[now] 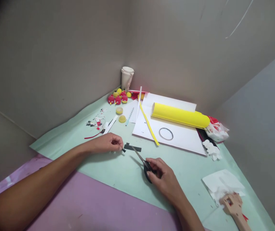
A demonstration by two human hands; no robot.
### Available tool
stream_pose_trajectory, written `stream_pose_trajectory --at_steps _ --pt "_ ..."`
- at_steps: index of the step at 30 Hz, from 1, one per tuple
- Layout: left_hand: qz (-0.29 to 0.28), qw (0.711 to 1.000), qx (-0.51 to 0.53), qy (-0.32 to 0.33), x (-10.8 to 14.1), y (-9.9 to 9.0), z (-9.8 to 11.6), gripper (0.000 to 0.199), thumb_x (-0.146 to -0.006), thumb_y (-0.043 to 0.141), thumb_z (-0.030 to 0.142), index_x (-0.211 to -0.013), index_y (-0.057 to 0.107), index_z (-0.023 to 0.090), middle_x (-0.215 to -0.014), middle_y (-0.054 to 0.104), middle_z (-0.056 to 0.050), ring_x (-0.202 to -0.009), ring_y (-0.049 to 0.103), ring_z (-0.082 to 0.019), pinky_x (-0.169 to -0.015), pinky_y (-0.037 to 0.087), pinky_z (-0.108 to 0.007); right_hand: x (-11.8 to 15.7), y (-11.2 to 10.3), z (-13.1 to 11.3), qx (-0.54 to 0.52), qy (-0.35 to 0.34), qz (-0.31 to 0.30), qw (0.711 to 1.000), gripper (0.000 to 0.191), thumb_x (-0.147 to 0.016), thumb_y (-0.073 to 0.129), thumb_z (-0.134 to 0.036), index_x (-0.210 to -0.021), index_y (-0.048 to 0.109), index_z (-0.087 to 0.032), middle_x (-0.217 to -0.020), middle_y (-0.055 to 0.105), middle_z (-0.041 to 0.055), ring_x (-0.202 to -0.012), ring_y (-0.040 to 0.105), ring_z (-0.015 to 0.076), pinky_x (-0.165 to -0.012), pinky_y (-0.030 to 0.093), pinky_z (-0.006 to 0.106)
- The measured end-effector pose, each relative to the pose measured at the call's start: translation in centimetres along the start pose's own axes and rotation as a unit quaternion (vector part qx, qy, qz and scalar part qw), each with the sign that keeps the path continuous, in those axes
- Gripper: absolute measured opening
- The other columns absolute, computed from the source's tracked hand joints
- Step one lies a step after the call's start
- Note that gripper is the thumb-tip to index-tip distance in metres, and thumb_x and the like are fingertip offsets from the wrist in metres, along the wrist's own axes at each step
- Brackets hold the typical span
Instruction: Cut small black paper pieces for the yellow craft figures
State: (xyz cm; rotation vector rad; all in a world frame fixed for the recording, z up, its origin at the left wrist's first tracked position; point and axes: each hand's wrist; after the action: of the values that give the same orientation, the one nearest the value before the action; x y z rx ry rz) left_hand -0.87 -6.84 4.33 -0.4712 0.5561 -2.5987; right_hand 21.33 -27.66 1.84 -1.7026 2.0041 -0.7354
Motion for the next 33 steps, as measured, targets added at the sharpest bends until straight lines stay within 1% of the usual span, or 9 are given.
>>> stream_pose_trajectory --at_steps 4,7,14,21,27,33 --pt "-0.034 0.999 -0.014 -0.003 0.2 -0.5 -0.2 0.017 -0.069 0.056 0.029 -0.078 0.066 0.019 -0.069 0.058 0.001 -0.065 0.049 -0.013 -0.061 0.035 -0.024 0.0 -0.3 -0.6 -0.01 0.004 -0.054 0.998 0.035 -0.082 0.058 -0.024 -0.116 0.067 -0.026 -0.094 0.061 0.0024 -0.083 0.056 0.0178 -0.076 0.046 0.03" --pt "-0.04 0.999 -0.016 -0.002 0.3 -0.7 -0.1 0.017 -0.069 0.056 0.029 -0.078 0.066 0.019 -0.07 0.059 0.001 -0.066 0.049 -0.013 -0.062 0.035 -0.025 0.0 -0.5 -1.1 -0.012 0.0 -0.083 0.996 0.035 -0.082 0.058 -0.023 -0.115 0.068 -0.024 -0.089 0.059 0.0021 -0.079 0.056 0.0173 -0.075 0.046 0.029" --pt "-0.038 0.999 -0.006 0.007 0.5 -0.7 0.1 0.016 -0.067 0.056 0.027 -0.077 0.067 0.02 -0.07 0.061 0.0 -0.066 0.051 -0.014 -0.062 0.036 -0.025 0.0 -0.5 -1.3 0.003 -0.018 -0.087 0.996 0.036 -0.082 0.056 -0.022 -0.116 0.068 -0.023 -0.085 0.057 0.0022 -0.078 0.056 0.0176 -0.073 0.048 0.029" --pt "-0.071 0.997 -0.015 0.01 0.8 -0.6 0.2 0.016 -0.066 0.055 0.024 -0.076 0.067 0.02 -0.072 0.063 0.0 -0.066 0.052 -0.013 -0.062 0.037 -0.024 0.3 -0.3 -1.6 0.016 -0.016 -0.112 0.993 0.037 -0.08 0.057 -0.019 -0.115 0.068 -0.024 -0.085 0.059 0.0018 -0.073 0.056 0.0161 -0.068 0.047 0.027" --pt "-0.087 0.996 -0.031 0.014 0.9 -0.6 0.2 0.016 -0.066 0.054 0.022 -0.076 0.067 0.019 -0.072 0.063 0.001 -0.066 0.052 -0.013 -0.061 0.037 -0.023 0.4 -0.3 -1.6 0.013 -0.012 -0.12 0.993 0.036 -0.079 0.058 -0.017 -0.113 0.068 -0.024 -0.084 0.058 0.0008 -0.074 0.056 0.0156 -0.068 0.047 0.026" --pt "-0.109 0.992 -0.057 0.022 1.0 -0.5 0.3 0.016 -0.067 0.054 0.022 -0.076 0.067 0.02 -0.074 0.064 0.0 -0.066 0.053 -0.013 -0.061 0.037 -0.023 0.5 -0.4 -1.6 0.023 -0.019 -0.141 0.99 0.038 -0.081 0.058 -0.019 -0.118 0.067 -0.025 -0.085 0.059 0.0018 -0.076 0.057 0.0167 -0.067 0.048 0.026"
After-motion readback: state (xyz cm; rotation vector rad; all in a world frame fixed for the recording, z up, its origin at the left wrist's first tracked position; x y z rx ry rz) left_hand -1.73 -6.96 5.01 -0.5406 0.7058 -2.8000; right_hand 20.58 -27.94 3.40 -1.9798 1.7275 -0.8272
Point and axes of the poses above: each hand's wrist, its own x-axis away from the middle knuckle, its own y-axis out of the palm, z = x × y
